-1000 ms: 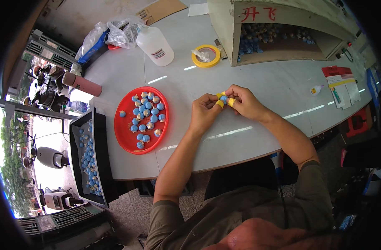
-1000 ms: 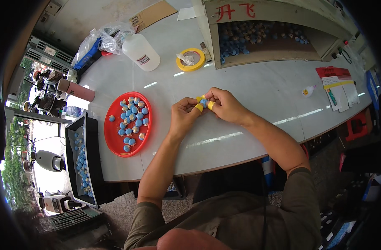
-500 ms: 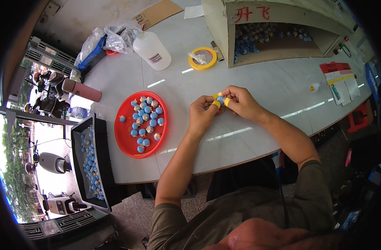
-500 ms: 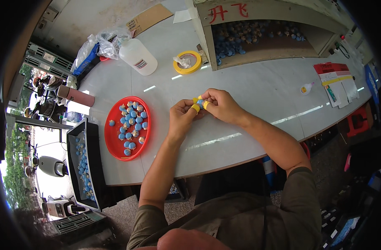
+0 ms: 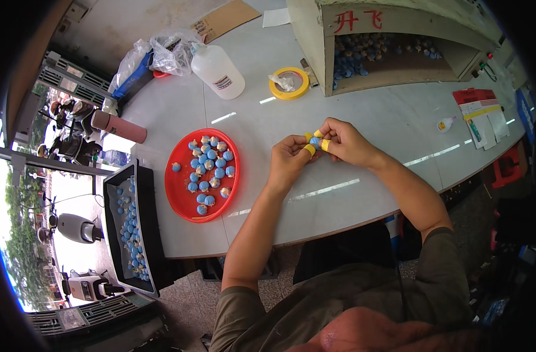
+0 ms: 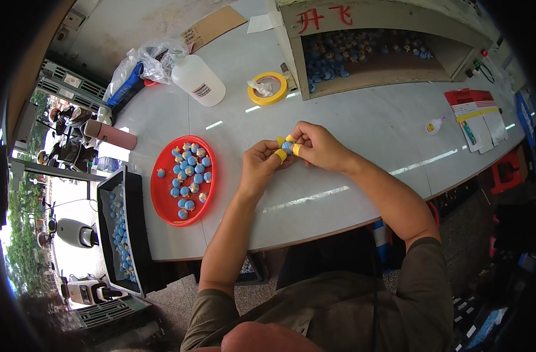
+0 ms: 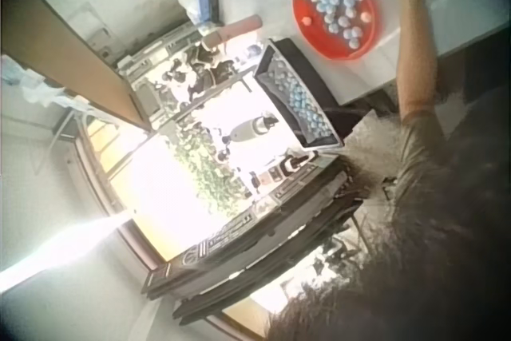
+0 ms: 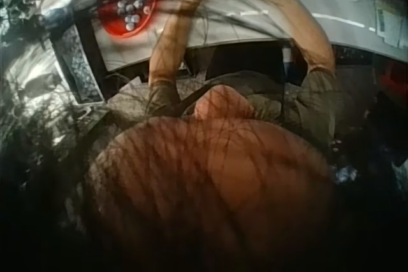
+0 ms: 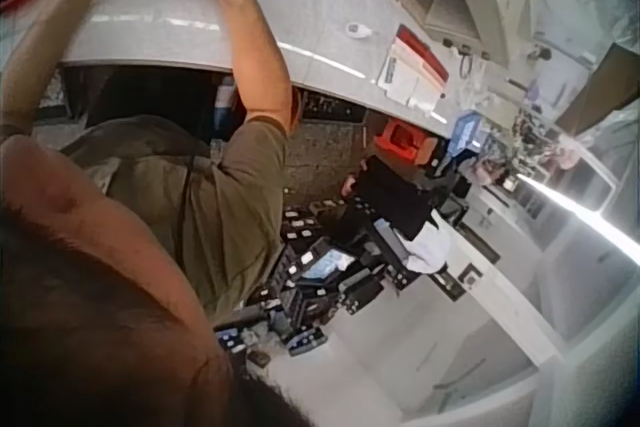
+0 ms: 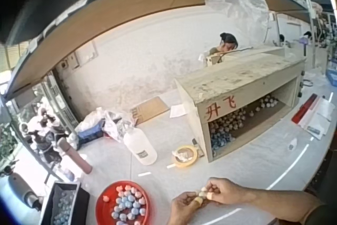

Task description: The person repeatedly picks small blue spherical objects from a wooden box, applies a substance from a small bottle, and presses them together with yellow foam pieces. The assembled items are placed into a red tray on the table.

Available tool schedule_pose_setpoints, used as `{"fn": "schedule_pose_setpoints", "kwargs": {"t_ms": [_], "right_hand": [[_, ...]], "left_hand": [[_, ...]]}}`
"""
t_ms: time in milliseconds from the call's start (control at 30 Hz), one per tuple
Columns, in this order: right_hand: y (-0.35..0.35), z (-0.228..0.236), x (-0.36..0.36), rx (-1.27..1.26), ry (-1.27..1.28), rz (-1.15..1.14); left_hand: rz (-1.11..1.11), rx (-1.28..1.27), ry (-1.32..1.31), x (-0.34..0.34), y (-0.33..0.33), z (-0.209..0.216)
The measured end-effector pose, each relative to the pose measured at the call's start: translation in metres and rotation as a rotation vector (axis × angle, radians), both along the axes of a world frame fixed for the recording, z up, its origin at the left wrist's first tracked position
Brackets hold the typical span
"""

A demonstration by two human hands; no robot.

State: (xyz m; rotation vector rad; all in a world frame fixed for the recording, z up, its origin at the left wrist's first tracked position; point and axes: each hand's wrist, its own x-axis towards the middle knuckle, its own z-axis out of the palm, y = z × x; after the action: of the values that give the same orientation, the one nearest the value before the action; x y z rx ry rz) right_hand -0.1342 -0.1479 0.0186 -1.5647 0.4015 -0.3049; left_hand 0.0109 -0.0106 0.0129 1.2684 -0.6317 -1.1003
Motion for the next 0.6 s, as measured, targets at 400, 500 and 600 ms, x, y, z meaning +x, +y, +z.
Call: {"fn": "schedule_pose_setpoints", "kwargs": {"t_ms": [400,500,600], "right_hand": [[0.004,-0.004,-0.003,-0.146,-0.029,0.035],[0.003,-0.013,-0.001,-0.259,-0.112,0.024],[0.000,-0.002,-0.001,-0.126,-0.015,0.045]], "left_hand": [[0.007,-0.031,-0.080,-0.001,0.002,-0.010],[0.020,-0.034,-0.112,-0.003,0.002,-0.007],[0.053,-0.022,-0.232,-0.001,0.000,-0.011]]}}
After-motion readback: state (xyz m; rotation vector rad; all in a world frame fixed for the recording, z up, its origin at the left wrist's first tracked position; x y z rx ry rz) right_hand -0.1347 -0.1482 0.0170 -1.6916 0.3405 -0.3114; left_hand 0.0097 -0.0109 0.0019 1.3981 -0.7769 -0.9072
